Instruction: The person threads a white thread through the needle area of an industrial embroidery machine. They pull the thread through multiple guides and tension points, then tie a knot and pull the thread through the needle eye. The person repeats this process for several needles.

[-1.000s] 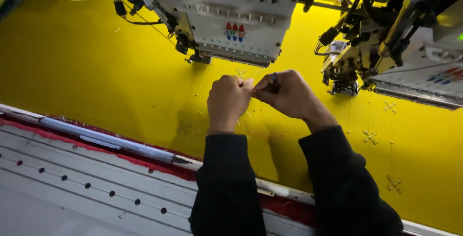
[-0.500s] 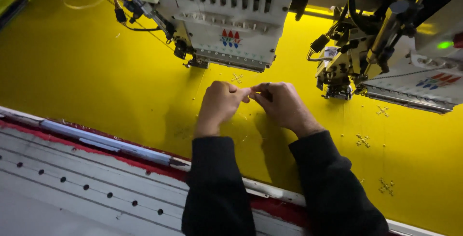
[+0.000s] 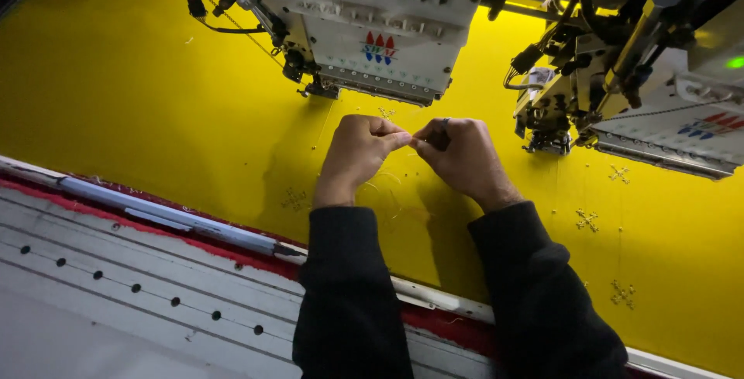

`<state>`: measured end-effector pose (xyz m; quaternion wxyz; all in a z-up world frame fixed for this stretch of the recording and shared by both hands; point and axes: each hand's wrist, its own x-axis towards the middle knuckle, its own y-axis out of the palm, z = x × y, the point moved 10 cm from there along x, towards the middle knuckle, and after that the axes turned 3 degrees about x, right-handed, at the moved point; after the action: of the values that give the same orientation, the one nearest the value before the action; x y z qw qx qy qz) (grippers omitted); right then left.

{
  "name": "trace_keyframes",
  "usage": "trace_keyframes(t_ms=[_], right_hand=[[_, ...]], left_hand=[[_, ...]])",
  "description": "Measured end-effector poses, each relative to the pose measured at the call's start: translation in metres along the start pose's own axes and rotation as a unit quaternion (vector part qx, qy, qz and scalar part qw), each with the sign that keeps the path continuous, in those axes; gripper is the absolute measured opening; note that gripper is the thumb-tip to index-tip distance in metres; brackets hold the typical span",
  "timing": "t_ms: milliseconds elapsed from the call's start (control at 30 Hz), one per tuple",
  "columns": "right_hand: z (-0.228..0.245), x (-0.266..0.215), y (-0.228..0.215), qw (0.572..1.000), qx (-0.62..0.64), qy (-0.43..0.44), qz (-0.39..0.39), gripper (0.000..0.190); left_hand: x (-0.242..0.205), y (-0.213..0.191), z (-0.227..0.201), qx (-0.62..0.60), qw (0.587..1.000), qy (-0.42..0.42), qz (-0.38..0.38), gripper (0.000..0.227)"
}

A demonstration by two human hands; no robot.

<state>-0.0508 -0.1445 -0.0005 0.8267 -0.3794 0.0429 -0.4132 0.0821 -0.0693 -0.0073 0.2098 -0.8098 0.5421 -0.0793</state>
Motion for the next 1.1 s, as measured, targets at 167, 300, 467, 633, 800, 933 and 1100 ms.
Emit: trace_keyframes(t_ms=[167,300,467,633,800,933,1100], right_hand=[[-0.007,0.001,-0.002,0.998,-0.008,0.042,-0.042,0.013],[-0.036,-0.002,-0.006,0.983,0.005,0.127,-0.130,0.014],[-0.021,-0.008,-0.007,0.968,0.005,0.167,-0.187,0.011],[-0.018,-0.007,-0.009,0.961,-0.010,0.197,-0.192,0.014],[-0.028,-0.003,-0.005,0.961,-0.018,0.209,-0.181,0.014],[-0.019,-0.006,-0.010,0.963,0.000,0.192,-0.187,0.013],[-0.016,-0.007,-0.010,0.966,0.011,0.173,-0.192,0.012]], left_hand=[[0.010,0.002,0.009,0.003,0.999,0.001,-0.042,0.015],[0.008,-0.002,0.013,-0.034,0.990,-0.019,-0.132,0.025],[0.011,0.013,0.011,-0.050,0.985,-0.017,-0.165,0.029],[0.018,0.028,0.013,-0.041,0.982,-0.003,-0.183,0.030],[0.021,0.031,0.014,-0.002,0.978,0.019,-0.205,0.030],[0.020,0.031,0.011,-0.009,0.980,0.016,-0.199,0.032],[0.020,0.032,0.016,-0.009,0.979,0.013,-0.204,0.031]])
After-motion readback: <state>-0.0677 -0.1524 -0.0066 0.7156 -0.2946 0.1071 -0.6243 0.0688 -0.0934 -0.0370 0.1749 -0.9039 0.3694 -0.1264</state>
